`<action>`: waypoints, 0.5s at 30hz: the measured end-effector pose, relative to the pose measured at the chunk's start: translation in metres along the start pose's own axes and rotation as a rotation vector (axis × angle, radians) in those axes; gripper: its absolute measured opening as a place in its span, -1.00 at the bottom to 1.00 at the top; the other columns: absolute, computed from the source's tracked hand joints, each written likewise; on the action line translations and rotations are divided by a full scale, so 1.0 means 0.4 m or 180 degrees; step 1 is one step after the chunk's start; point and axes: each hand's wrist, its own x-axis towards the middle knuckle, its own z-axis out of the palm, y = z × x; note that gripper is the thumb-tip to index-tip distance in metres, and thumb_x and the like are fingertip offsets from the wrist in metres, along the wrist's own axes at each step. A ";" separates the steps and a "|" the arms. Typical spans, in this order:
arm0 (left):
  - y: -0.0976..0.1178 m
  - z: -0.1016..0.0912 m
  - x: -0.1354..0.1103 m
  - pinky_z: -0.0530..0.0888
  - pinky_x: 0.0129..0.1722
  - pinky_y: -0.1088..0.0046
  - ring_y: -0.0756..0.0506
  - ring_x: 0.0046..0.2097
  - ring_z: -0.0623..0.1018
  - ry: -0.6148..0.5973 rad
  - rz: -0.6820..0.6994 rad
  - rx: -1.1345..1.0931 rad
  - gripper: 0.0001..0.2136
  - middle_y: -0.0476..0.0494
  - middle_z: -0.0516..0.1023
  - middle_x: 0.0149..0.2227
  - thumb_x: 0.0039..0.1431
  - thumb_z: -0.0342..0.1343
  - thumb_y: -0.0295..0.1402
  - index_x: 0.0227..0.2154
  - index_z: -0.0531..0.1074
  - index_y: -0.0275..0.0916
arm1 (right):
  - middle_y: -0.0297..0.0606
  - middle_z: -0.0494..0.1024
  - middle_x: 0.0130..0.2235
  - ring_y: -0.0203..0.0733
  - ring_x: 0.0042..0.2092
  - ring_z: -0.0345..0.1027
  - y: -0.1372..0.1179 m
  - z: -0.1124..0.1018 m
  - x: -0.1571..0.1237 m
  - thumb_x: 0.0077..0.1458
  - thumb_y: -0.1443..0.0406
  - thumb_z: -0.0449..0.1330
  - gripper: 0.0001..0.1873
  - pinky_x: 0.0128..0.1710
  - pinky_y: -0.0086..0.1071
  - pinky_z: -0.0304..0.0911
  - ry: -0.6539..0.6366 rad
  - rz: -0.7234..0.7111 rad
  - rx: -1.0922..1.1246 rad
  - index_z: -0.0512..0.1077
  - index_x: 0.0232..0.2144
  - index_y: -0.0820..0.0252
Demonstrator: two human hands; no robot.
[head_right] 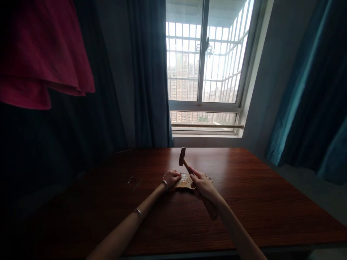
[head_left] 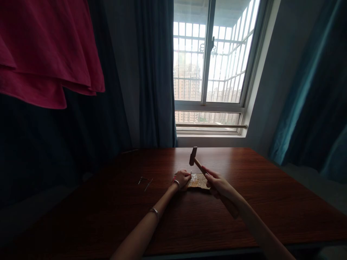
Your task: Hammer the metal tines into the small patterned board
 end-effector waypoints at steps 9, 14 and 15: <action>0.003 -0.005 -0.001 0.27 -0.37 0.51 -0.01 -0.37 0.44 -0.0060 -0.0085 -0.0078 -0.78 -0.05 0.51 -0.40 0.10 0.05 -0.27 -0.43 0.60 -0.19 | -0.49 0.26 -0.61 -0.46 -0.76 0.05 0.005 0.003 -0.003 0.21 0.26 -0.06 -0.42 -0.84 -0.60 -0.06 0.0042 0.0118 -0.0054 -0.02 0.27 0.08; 0.001 -0.003 -0.001 0.27 -0.38 0.51 -0.01 -0.36 0.44 -0.0068 -0.0077 -0.0089 -0.78 -0.04 0.51 -0.38 0.09 0.06 -0.27 -0.44 0.59 -0.19 | -0.51 0.25 -0.62 -0.47 -0.77 0.05 0.009 0.004 -0.005 0.20 0.26 -0.06 -0.42 -0.83 -0.60 -0.05 0.0016 0.0040 -0.0130 -0.01 0.27 0.06; 0.002 -0.003 -0.001 0.27 -0.38 0.51 -0.01 -0.36 0.44 -0.0062 -0.0079 -0.0066 -0.79 -0.04 0.51 -0.39 0.09 0.06 -0.27 -0.44 0.59 -0.19 | -0.51 0.25 -0.63 -0.47 -0.77 0.05 0.012 0.004 -0.004 0.20 0.26 -0.05 -0.42 -0.83 -0.61 -0.05 0.0013 0.0058 -0.0212 0.01 0.26 0.06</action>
